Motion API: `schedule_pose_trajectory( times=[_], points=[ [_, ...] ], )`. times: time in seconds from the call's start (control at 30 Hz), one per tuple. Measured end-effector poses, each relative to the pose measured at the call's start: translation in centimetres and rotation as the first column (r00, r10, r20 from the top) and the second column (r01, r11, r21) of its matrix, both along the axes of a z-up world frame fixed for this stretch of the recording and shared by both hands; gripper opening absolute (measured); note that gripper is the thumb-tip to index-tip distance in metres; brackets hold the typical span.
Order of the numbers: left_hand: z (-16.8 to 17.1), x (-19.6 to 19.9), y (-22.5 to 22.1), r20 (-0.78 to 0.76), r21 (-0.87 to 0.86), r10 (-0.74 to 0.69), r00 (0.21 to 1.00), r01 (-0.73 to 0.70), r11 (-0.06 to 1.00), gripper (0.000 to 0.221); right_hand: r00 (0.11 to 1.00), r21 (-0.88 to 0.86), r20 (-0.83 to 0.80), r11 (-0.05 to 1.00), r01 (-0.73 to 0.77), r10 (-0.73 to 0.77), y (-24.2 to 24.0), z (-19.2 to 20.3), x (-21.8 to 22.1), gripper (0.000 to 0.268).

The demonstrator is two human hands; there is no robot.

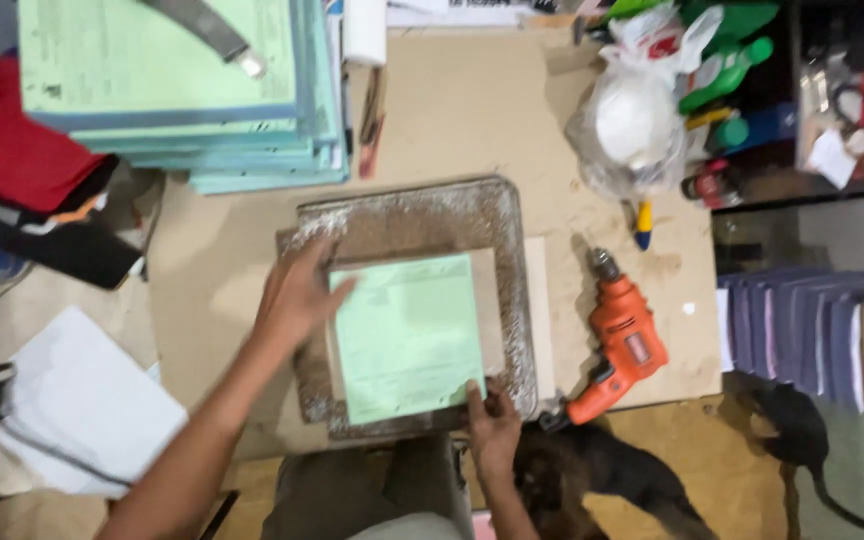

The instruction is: Organizing stacks of paper and using an electric drill to create holes in them.

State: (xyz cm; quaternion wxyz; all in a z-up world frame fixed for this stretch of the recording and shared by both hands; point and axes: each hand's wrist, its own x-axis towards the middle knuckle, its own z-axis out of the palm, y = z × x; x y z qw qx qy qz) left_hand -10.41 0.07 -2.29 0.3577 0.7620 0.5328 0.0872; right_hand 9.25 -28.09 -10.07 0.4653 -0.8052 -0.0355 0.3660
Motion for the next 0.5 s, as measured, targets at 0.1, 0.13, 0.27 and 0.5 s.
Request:
schedule_pose_trajectory(
  times=[0.1,0.13,0.27,0.5],
  points=[
    [4.8,1.1,-5.7,-0.043,-0.462,0.374,0.926,-0.351,0.815,0.114,0.999,-0.17,-0.045,0.985,-0.037,0.03,0.4,0.3,0.9,0.032],
    [3.7,1.4,-6.8,-0.044,-0.463,0.381,0.924,-0.356,0.811,0.114,0.998,-0.172,-0.046,0.984,-0.044,0.036,0.2,0.5,2.1,0.032],
    [1.0,2.0,-9.3,-0.166,-0.449,0.531,0.831,-0.544,0.709,0.106,0.967,-0.127,0.087,0.966,-0.227,0.239,0.3,0.1,8.3,0.025],
    [-3.6,1.2,-10.7,-0.154,-0.352,0.526,0.836,-0.544,0.762,0.091,0.639,-0.454,0.488,0.798,-0.396,0.595,6.8,-1.0,15.7,0.058]
  ],
)
